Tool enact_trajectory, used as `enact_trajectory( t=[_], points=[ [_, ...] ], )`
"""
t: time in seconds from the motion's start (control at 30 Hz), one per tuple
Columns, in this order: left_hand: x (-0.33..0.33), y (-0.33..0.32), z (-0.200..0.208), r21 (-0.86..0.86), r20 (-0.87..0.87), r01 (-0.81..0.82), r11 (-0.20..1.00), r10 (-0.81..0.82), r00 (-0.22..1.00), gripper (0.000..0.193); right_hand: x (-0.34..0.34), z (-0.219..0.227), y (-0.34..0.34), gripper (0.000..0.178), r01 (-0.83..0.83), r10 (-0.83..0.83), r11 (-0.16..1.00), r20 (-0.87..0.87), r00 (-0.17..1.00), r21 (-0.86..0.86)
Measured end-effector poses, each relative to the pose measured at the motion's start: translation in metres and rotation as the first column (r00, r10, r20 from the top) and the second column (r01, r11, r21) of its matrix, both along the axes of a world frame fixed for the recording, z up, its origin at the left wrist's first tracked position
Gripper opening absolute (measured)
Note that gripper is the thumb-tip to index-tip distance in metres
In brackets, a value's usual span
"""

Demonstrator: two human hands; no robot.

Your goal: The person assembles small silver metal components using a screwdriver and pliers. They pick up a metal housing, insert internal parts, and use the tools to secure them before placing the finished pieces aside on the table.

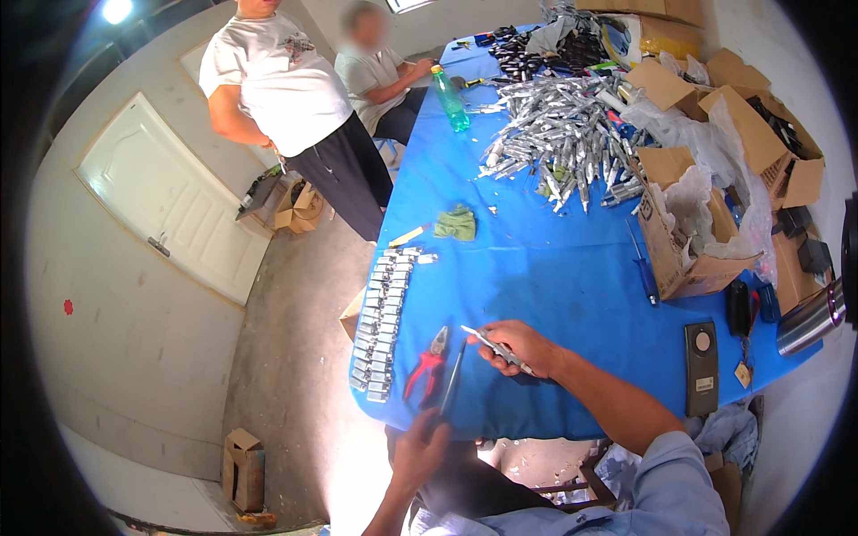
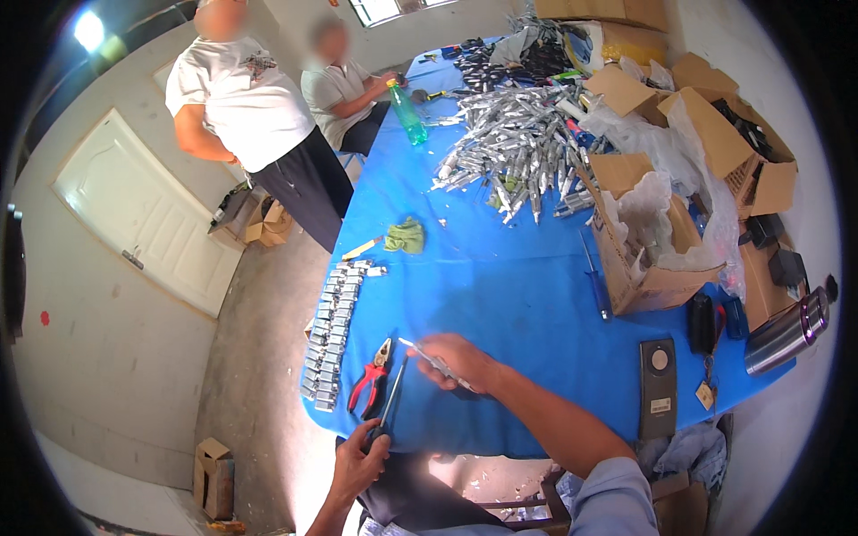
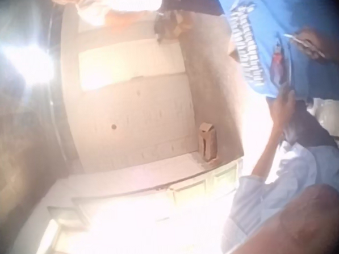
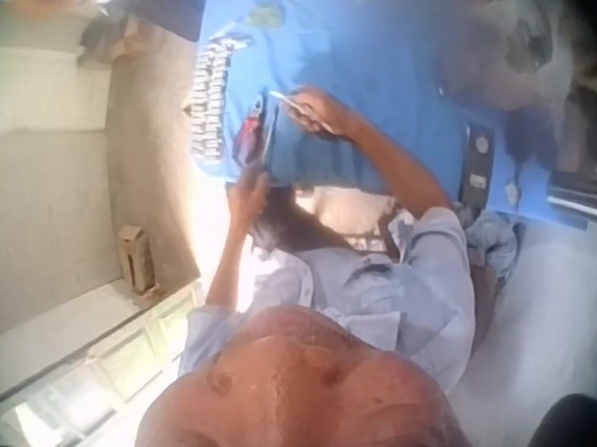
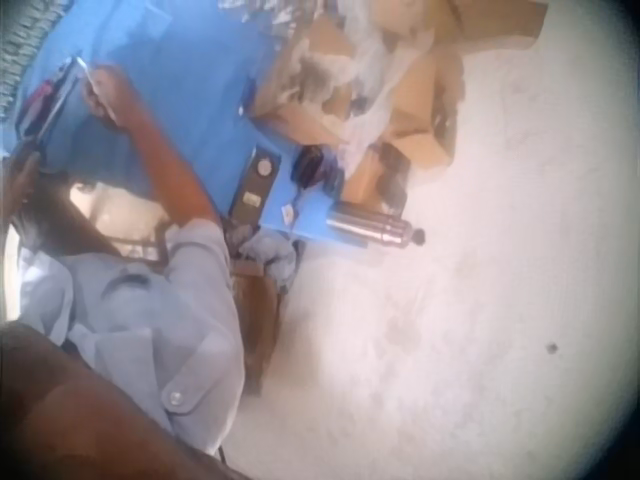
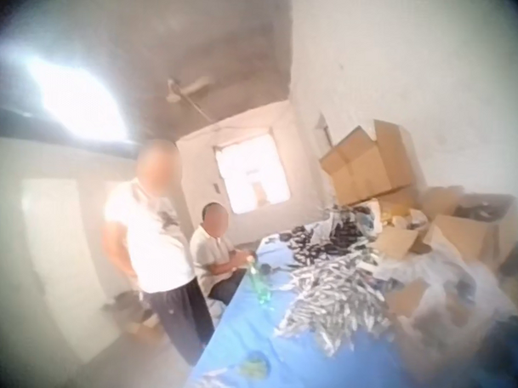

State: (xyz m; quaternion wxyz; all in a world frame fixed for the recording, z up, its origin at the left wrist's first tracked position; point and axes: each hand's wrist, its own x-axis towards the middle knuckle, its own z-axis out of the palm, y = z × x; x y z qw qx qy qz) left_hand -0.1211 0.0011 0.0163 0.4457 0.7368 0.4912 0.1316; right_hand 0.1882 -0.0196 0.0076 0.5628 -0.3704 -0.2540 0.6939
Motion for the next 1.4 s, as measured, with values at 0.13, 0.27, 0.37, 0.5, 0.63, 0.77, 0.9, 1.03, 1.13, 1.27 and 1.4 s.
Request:
enact_trajectory(
  t=[0.13, 0.27, 0.37, 0.5, 0.63, 0.77, 0.9, 1.03, 1.13, 1.27, 1.4],
  points=[
    [-0.003, -0.002, -0.005, 0.056, -0.043, 0.001, 0.998, 0.002, 0.999, 0.047, -0.002, 0.006, 0.000, 0.035, -0.003, 0.003, 1.000, -0.004, 1.000, -0.008],
    [-0.005, 0.000, -0.014, 0.076, -0.048, 0.016, 0.997, -0.012, 0.999, 0.048, 0.001, 0.001, 0.001, 0.037, -0.024, 0.024, 1.000, -0.023, 0.999, -0.005],
    [-0.002, -0.003, -0.010, 0.146, -0.038, 0.048, 0.988, -0.043, 0.998, 0.048, 0.001, -0.002, 0.001, 0.037, -0.011, 0.011, 1.000, -0.044, 0.999, -0.001],
    [-0.002, -0.004, -0.009, 0.150, -0.006, 0.059, 0.987, -0.059, 0.998, 0.048, 0.000, -0.003, 0.000, 0.034, 0.011, -0.010, 1.000, -0.071, 0.997, 0.005],
    [-0.001, -0.005, -0.006, 0.153, 0.001, 0.055, 0.987, -0.056, 0.998, 0.048, -0.001, -0.002, 0.000, 0.034, 0.019, -0.019, 1.000, -0.073, 0.997, 0.006],
    [-0.001, -0.006, -0.006, 0.159, -0.039, 0.050, 0.986, -0.045, 0.998, 0.049, -0.001, -0.002, -0.001, 0.034, 0.026, -0.026, 1.000, -0.059, 0.998, -0.002],
    [0.001, -0.008, -0.003, 0.189, -0.051, 0.063, 0.980, -0.054, 0.997, 0.053, -0.001, -0.002, -0.001, 0.034, 0.022, -0.022, 1.000, -0.058, 0.998, 0.013],
    [0.002, -0.011, 0.002, 0.184, -0.048, 0.067, 0.981, -0.059, 0.997, 0.054, -0.003, 0.000, -0.001, 0.033, 0.023, -0.022, 1.000, -0.036, 0.999, 0.012],
    [0.001, -0.012, 0.007, 0.135, -0.044, 0.061, 0.989, -0.056, 0.997, 0.055, -0.003, -0.003, -0.001, 0.033, 0.043, -0.042, 0.999, -0.056, 0.998, 0.012],
    [-0.006, -0.020, 0.013, 0.119, -0.002, 0.039, 0.992, -0.039, 0.999, 0.055, -0.003, -0.012, 0.000, 0.033, 0.040, -0.038, 0.999, -0.052, 0.998, 0.034],
    [-0.019, -0.026, 0.018, 0.097, 0.073, -0.006, 0.995, -0.001, 0.997, 0.053, 0.001, -0.016, 0.003, 0.036, 0.018, -0.014, 0.998, -0.064, 0.998, 0.061]
  ],
)
